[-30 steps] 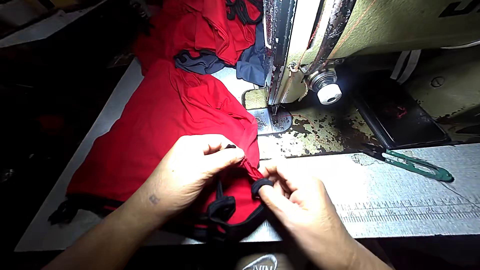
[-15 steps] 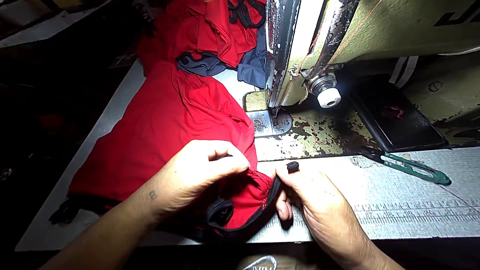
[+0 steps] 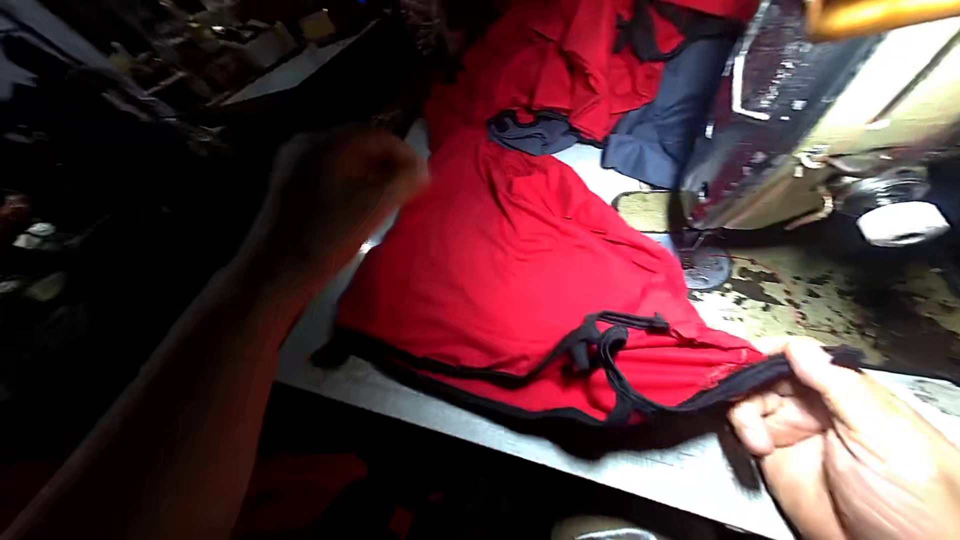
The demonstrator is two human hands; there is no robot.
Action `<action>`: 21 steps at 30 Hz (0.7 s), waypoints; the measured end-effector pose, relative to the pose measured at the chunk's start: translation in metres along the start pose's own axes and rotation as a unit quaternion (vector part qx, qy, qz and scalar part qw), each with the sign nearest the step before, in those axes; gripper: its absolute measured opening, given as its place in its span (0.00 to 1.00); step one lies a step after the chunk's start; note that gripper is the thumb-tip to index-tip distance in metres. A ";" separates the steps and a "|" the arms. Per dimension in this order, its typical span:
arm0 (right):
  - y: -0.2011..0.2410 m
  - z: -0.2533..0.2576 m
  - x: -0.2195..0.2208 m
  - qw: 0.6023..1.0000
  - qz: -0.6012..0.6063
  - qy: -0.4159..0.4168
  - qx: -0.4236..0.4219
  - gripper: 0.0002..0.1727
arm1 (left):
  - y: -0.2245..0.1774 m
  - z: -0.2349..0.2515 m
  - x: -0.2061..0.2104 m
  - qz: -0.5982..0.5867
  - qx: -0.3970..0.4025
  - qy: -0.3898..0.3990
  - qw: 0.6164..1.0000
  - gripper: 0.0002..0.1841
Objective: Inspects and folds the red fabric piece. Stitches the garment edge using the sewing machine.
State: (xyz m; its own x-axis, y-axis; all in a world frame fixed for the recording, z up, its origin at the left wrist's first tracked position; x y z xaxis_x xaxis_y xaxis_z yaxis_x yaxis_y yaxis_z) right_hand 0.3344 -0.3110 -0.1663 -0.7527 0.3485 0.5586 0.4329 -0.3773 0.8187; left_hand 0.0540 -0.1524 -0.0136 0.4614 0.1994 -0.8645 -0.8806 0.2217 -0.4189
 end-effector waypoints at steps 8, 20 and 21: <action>-0.005 -0.006 -0.001 0.997 -0.034 0.018 -0.066 0.14 | 0.114 0.000 -0.002 0.105 -0.391 0.227 0.886 0.29; -0.042 -0.033 0.067 0.743 -0.507 0.394 -0.189 0.23 | 0.086 0.018 0.008 -0.270 -0.189 0.023 0.944 0.20; -0.045 -0.041 0.081 0.752 -0.452 0.443 -0.182 0.24 | 0.059 0.011 0.002 -0.245 -0.092 0.087 0.961 0.22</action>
State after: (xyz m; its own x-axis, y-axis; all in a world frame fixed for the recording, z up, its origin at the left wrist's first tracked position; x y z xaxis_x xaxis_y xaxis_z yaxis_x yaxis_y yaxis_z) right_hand 0.2335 -0.3012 -0.1637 -0.7630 -0.0442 -0.6448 -0.4974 -0.5969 0.6295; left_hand 0.0044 -0.1283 -0.0370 0.8143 -0.0515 -0.5781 -0.5743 0.0720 -0.8154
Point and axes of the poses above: each hand's wrist, its own z-axis towards the middle knuckle, its own x-axis out of the palm, y = z × x, the point moved 1 cm from there along z, towards the middle knuckle, and after that the axes turned 15 degrees about -x, right-handed, at the moved point
